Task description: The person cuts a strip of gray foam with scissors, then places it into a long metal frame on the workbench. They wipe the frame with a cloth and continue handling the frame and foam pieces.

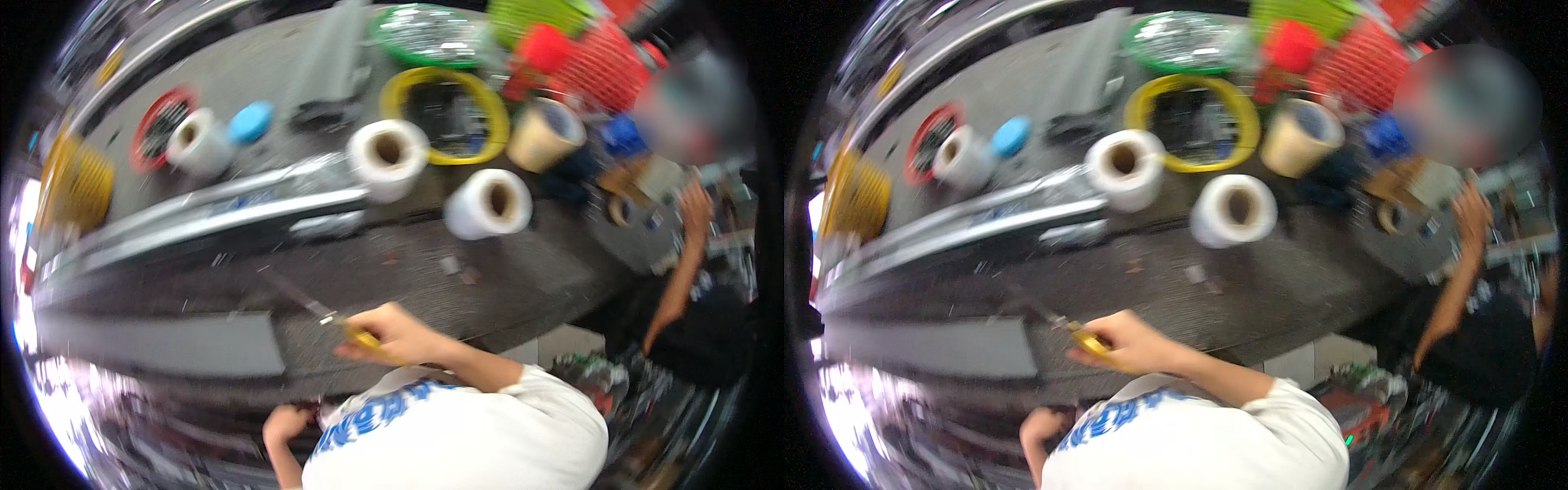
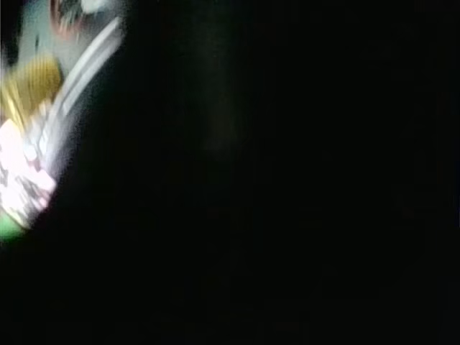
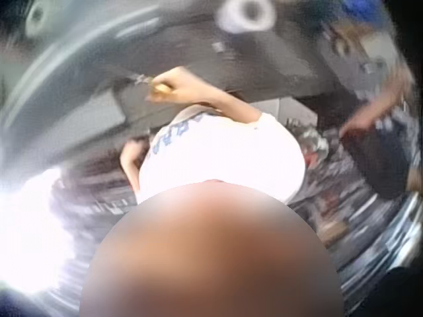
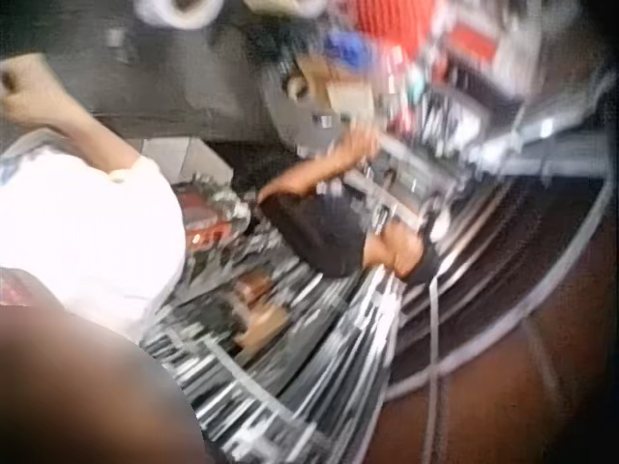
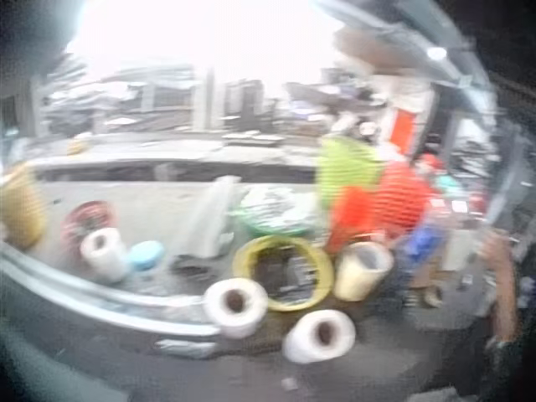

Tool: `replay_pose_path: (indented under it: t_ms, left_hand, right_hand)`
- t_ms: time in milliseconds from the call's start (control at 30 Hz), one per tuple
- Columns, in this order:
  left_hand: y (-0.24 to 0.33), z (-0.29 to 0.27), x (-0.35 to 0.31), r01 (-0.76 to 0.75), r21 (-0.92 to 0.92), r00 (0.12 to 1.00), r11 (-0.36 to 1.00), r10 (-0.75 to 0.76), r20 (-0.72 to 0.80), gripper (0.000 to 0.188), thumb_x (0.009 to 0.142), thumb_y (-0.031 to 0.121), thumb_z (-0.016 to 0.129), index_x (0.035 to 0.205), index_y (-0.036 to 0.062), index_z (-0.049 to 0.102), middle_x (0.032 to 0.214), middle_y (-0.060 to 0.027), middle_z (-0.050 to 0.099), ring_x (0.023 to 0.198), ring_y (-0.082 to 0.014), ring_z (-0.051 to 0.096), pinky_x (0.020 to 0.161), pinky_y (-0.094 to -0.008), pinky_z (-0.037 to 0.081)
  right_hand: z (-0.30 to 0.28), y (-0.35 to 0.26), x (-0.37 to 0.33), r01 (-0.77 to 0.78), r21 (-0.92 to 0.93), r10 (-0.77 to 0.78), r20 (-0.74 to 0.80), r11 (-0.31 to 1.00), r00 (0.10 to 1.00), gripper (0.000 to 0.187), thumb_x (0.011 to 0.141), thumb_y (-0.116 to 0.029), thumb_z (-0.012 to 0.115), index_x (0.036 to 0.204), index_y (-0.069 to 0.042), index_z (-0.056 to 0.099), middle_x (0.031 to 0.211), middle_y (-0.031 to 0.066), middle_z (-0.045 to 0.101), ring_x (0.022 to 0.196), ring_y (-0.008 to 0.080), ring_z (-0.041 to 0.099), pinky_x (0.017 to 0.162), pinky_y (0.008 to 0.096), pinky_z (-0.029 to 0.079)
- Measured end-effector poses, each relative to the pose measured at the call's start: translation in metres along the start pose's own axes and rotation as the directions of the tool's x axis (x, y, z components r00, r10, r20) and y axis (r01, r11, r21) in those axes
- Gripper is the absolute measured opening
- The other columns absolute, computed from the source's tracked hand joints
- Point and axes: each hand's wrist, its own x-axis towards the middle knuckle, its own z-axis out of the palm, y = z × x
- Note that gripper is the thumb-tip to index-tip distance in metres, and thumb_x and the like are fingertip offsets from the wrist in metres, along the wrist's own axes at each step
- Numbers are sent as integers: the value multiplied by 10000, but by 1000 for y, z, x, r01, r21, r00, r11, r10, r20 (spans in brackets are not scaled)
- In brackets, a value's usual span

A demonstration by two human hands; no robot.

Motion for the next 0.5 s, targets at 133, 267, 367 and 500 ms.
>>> replay_pose_path:
  t_ms: [133, 267, 367, 500]
  left_hand:
    - [17, -83, -93, -719, -330, 693, 612, 666, -277, 211, 919, 142, 576, 1006, 25, 728, 935, -105, 718, 883, -191, 667, 811, -319, 514]
    - [63, -146, -73, -846, 18, 315, 532, 528, -788, 196, 912, 165, 619, 1035, 37, 701, 1022, -111, 699, 911, -200, 656, 826, -338, 504]
    - [84, -173, -44, -743, 253, 260, 619, 616, -743, 187, 888, 175, 648, 1009, 46, 707, 968, -94, 679, 954, -264, 640, 868, -356, 480]
    - [89, -191, -20, -716, 351, 373, 603, 757, -537, 161, 858, 204, 679, 927, 65, 724, 895, -82, 666, 877, -277, 631, 820, -373, 485]
  right_hand:
    - [5, 5, -14, -367, 267, 353, 99, 891, 930, 448, 926, -426, 638, 684, -67, 523, 572, -23, 482, 497, 53, 451, 423, 248, 355]
    - [44, 11, -21, -517, 466, 459, 241, 718, 855, 656, 934, -707, 308, 716, -102, 437, 566, -12, 439, 487, 59, 400, 432, 221, 333]
    - [76, 12, -19, -597, 332, 568, 192, 730, 801, 631, 965, -647, 330, 717, -80, 454, 554, -1, 424, 492, 86, 420, 449, 245, 369]
    - [102, 0, -7, -639, 294, 630, 138, 711, 764, 625, 986, -611, 320, 713, -64, 453, 555, -4, 434, 491, 104, 449, 454, 259, 378]
